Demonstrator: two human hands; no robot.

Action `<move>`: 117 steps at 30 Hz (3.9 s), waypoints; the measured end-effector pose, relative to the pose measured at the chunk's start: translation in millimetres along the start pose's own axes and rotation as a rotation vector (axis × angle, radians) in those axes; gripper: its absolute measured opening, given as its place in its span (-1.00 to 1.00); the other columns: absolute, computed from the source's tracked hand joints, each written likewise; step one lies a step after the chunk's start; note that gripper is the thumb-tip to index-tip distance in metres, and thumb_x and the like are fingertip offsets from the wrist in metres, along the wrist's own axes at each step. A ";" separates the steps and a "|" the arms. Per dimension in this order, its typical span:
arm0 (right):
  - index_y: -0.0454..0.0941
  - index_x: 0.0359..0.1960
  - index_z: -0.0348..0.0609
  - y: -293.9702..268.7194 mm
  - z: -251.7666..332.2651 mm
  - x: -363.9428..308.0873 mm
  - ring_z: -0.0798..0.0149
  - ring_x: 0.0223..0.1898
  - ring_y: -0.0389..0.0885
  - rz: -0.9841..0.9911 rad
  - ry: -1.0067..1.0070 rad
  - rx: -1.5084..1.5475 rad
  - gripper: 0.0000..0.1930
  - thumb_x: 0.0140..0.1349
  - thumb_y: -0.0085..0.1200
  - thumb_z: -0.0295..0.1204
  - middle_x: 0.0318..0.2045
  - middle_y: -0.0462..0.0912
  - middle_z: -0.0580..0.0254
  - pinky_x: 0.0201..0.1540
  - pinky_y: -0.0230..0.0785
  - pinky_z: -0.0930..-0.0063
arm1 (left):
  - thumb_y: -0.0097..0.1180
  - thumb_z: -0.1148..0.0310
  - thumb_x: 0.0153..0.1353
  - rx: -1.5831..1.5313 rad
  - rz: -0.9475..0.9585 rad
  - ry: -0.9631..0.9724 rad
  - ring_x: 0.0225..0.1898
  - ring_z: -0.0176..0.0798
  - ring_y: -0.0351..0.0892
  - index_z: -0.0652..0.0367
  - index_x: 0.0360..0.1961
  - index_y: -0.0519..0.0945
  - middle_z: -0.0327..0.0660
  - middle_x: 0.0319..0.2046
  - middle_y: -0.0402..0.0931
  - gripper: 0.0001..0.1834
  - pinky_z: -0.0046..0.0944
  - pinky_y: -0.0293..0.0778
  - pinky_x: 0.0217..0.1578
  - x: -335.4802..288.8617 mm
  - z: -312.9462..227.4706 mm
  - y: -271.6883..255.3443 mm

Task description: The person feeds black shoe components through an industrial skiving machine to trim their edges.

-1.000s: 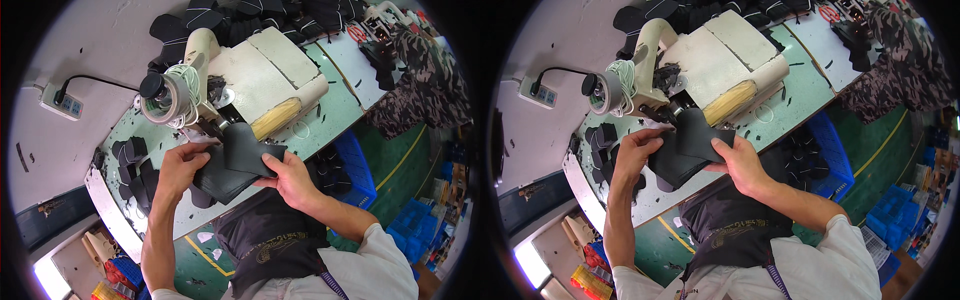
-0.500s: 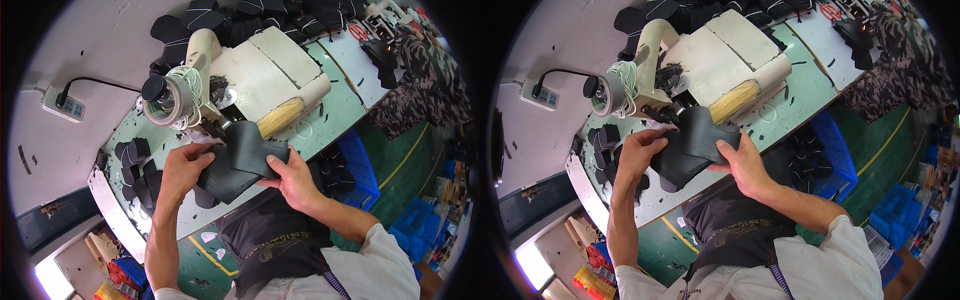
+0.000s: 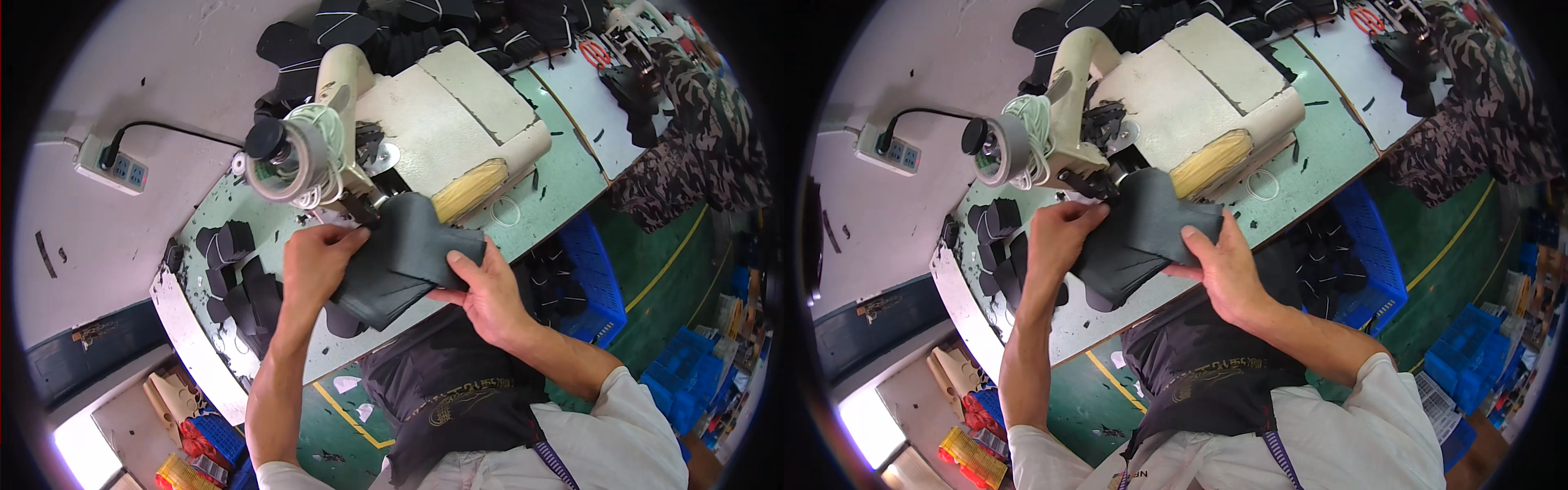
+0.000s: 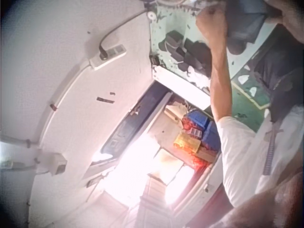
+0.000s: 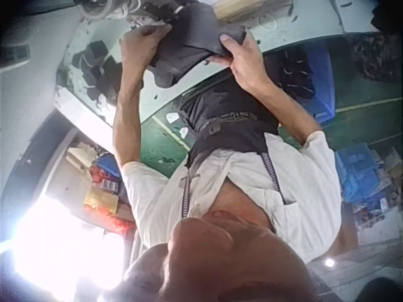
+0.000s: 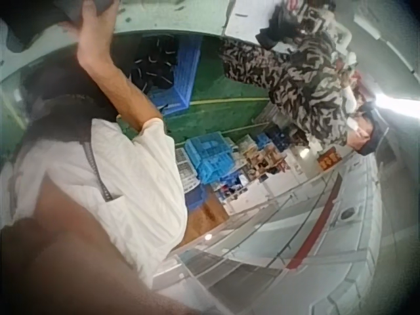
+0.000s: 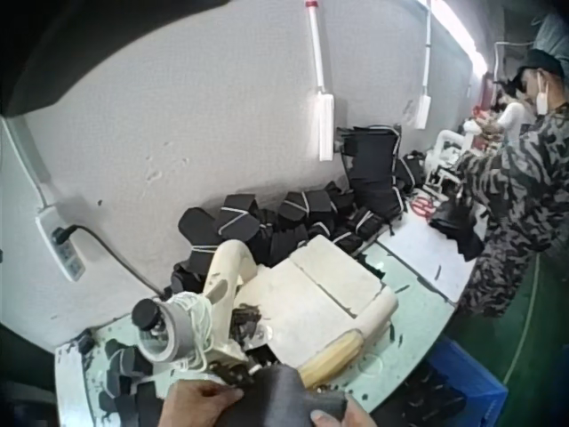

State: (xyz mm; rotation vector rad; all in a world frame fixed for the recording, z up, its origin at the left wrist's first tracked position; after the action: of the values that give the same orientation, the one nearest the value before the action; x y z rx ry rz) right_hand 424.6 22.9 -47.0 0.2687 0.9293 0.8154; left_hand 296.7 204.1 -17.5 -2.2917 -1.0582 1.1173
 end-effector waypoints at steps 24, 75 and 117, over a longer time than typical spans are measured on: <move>0.18 0.17 -0.18 -9.1 3.0 -2.5 0.21 0.04 0.54 0.004 0.000 0.065 -0.61 0.35 -0.05 -0.52 0.07 0.42 0.13 -0.03 0.61 0.08 | 0.25 0.31 0.14 -0.381 0.144 0.017 -0.41 -0.39 0.59 0.32 -0.18 0.71 -0.16 -0.39 0.69 -0.70 -0.34 0.48 -0.32 -5.2 8.8 3.3; 0.25 0.18 -0.17 -19.6 13.4 -4.8 0.17 0.04 0.60 0.011 -0.067 0.107 -0.62 0.35 -0.06 -0.48 0.04 0.54 0.11 0.03 0.54 0.00 | 0.29 0.40 0.11 0.018 0.034 -0.071 -0.36 -0.40 0.58 0.34 -0.11 0.67 -0.17 -0.34 0.67 -0.68 -0.39 0.47 -0.24 -1.8 1.7 0.1; -0.11 0.40 -0.31 55.6 -45.0 -48.0 0.19 0.35 0.19 0.448 -0.104 -0.444 -0.33 0.32 -0.06 -0.59 0.31 0.22 -0.05 0.39 0.04 0.32 | 0.16 0.59 0.12 -0.269 -0.078 0.337 0.08 -0.03 0.44 0.32 0.27 0.36 0.02 0.06 0.36 -0.38 -0.18 0.38 0.09 -120.1 -10.0 22.0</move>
State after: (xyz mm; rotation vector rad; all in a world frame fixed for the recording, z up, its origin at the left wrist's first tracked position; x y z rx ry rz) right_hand 344.6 20.1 -14.9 0.1281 0.5733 1.3811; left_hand 266.7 98.1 35.9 -2.5012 -1.2041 0.5567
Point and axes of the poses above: each hand's wrist, its own x-axis towards the middle knuckle, its own y-axis out of the palm, z = x × y, the point moved 10 cm from there along x, towards the middle knuckle
